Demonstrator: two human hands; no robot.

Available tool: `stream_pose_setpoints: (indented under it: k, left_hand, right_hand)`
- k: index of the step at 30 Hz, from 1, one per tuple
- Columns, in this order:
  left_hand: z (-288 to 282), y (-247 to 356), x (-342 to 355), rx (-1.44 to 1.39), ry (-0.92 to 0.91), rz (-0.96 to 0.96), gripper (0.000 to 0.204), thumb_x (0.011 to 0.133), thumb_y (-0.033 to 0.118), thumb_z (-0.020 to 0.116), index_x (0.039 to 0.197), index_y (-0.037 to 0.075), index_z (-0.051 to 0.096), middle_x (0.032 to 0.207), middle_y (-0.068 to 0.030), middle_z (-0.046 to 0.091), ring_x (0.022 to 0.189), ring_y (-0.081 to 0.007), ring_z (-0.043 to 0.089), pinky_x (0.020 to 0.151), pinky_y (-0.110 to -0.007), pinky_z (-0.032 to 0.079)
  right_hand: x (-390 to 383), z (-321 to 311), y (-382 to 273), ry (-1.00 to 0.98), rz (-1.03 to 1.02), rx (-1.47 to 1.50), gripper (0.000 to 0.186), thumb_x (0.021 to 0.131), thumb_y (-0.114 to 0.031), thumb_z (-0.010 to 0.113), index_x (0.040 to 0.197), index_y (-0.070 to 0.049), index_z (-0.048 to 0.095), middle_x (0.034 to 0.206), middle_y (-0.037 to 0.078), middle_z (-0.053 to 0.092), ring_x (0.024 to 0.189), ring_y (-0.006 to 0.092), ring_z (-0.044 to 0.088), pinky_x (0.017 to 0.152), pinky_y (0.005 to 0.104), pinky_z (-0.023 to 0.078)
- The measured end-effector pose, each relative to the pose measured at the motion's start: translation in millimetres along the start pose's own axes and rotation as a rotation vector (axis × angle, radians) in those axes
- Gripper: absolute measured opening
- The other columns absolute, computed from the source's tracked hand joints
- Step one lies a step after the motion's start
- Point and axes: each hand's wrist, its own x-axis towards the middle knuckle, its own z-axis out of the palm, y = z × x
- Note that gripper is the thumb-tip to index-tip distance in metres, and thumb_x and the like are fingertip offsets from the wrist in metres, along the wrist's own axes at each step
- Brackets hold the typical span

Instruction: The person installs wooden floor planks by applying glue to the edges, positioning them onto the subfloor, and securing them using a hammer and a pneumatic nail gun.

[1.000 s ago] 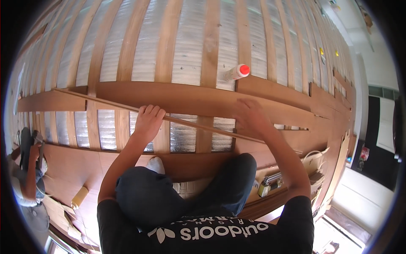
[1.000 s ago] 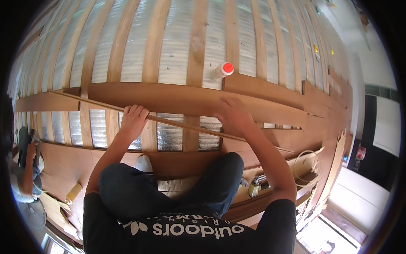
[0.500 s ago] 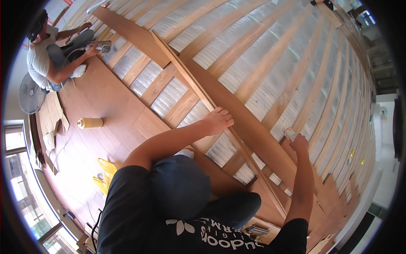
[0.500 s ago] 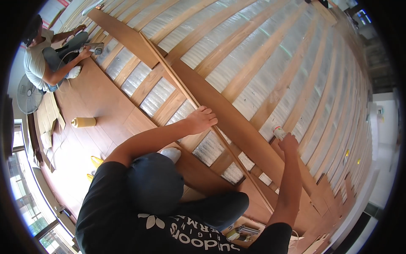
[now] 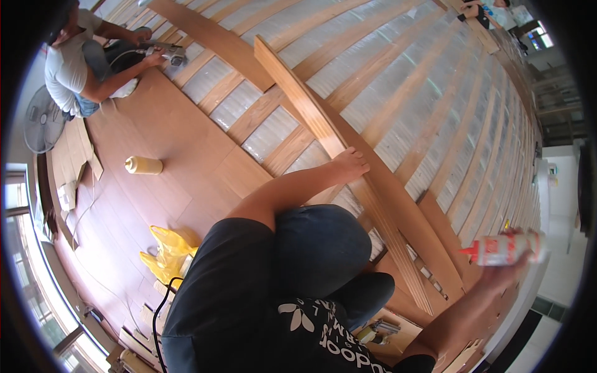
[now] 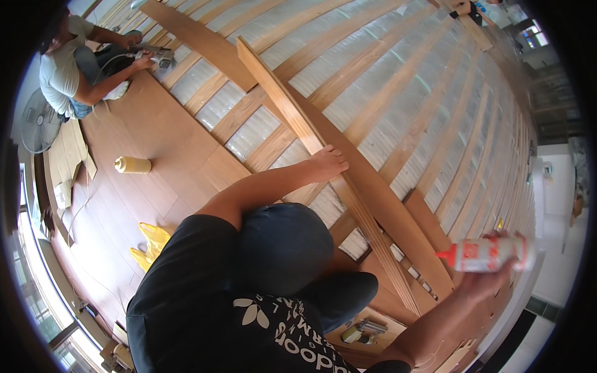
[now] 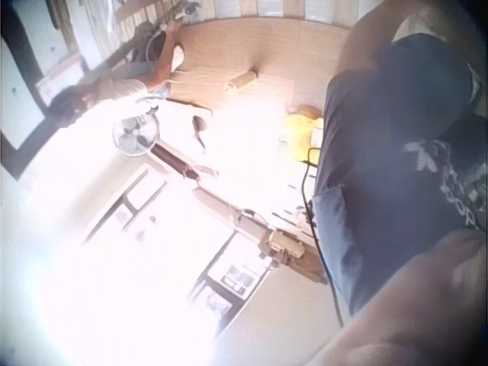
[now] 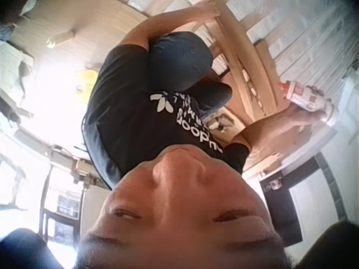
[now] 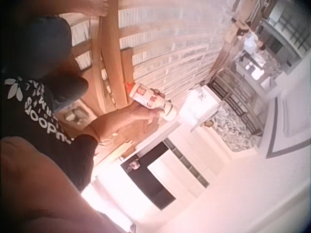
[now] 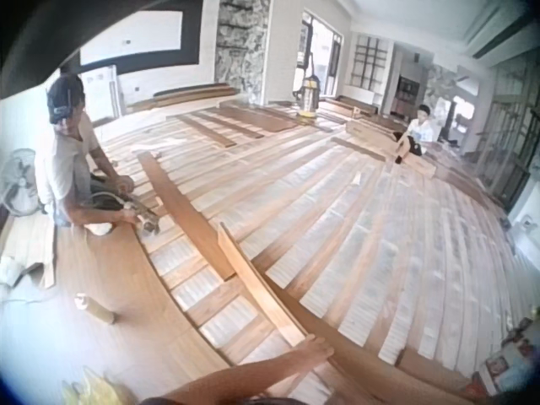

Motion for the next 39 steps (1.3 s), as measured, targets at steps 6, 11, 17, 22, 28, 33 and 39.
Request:
stream_pose_setpoints:
  k: [6,11,17,22,28,33,39]
  left_hand:
    - [-0.8,6.5,11.3,-0.053,0.016,0.03,0.016,0.088,0.026,0.068,0.1,0.016,0.064,0.1,0.0007,0.067,0.104,-0.0202,0.058,0.092,-0.038,0.038]
    - [9.5,-6.8,-19.8,-0.056,-0.005,-0.003,0.021,0.088,0.03,0.07,0.103,0.016,0.065,0.102,0.0008,0.067,0.106,-0.0214,0.058,0.092,-0.039,0.039]
    - [-7.0,5.3,16.7,-0.056,0.011,0.1,0.014,0.088,0.019,0.063,0.101,0.017,0.068,0.104,0.0034,0.069,0.108,-0.0207,0.06,0.09,-0.041,0.04]
    - [21.8,4.0,-13.7,-0.017,0.013,0.033,0.015,0.089,0.025,0.064,0.101,0.018,0.063,0.1,0.003,0.067,0.102,-0.0193,0.059,0.089,-0.039,0.04]
    - [-5.4,-9.6,13.1,-0.067,0.014,0.074,0.015,0.089,0.023,0.063,0.102,0.017,0.069,0.095,0.0036,0.07,0.105,-0.0184,0.062,0.088,-0.038,0.041]
    - [11.2,-3.6,2.5,-0.097,0.146,0.03,0.009,0.086,0.021,0.064,0.093,0.016,0.064,0.089,0.0042,0.063,0.097,-0.0184,0.058,0.087,-0.036,0.04]
    - [24.3,-6.4,6.4,-0.172,0.265,0.015,0.008,0.088,0.021,0.062,0.088,0.013,0.066,0.09,-0.0007,0.065,0.093,-0.0217,0.061,0.085,-0.039,0.042]
  right_hand:
    - [-33.6,91.5,-74.9,0.075,-0.692,-0.185,0.061,0.092,-0.045,0.063,0.132,0.001,0.061,0.121,0.022,0.067,0.107,0.0445,0.066,0.099,0.0591,0.054]
    - [-47.1,126.4,69.8,-0.033,-0.439,-0.439,0.056,0.095,-0.036,0.062,0.136,0.002,0.057,0.125,0.023,0.066,0.111,0.0416,0.066,0.101,0.0562,0.053]
    - [-21.6,157.4,30.7,-0.124,-0.575,-0.527,0.053,0.096,-0.022,0.067,0.141,0.0,0.05,0.132,0.023,0.062,0.116,0.035,0.064,0.106,0.0496,0.051]
    - [-29.9,205.3,99.1,-0.142,-0.225,-0.374,0.064,0.094,-0.033,0.074,0.143,-0.001,0.047,0.133,0.023,0.061,0.122,0.0346,0.062,0.106,0.0502,0.051]
    - [43.9,225.5,71.2,-0.059,-0.29,0.091,0.087,0.083,-0.06,0.079,0.147,-0.01,0.048,0.141,0.015,0.061,0.138,0.0366,0.052,0.117,0.0608,0.041]
    - [101.5,268.4,228.7,-0.219,0.265,0.182,0.065,0.09,-0.057,0.072,0.138,-0.016,0.055,0.141,0.015,0.06,0.13,0.0337,0.059,0.11,0.0554,0.049]
    - [162.3,336.9,303.9,-0.365,0.584,0.505,0.06,0.097,-0.046,0.069,0.141,-0.01,0.052,0.141,0.017,0.061,0.132,0.0376,0.056,0.115,0.0592,0.041]
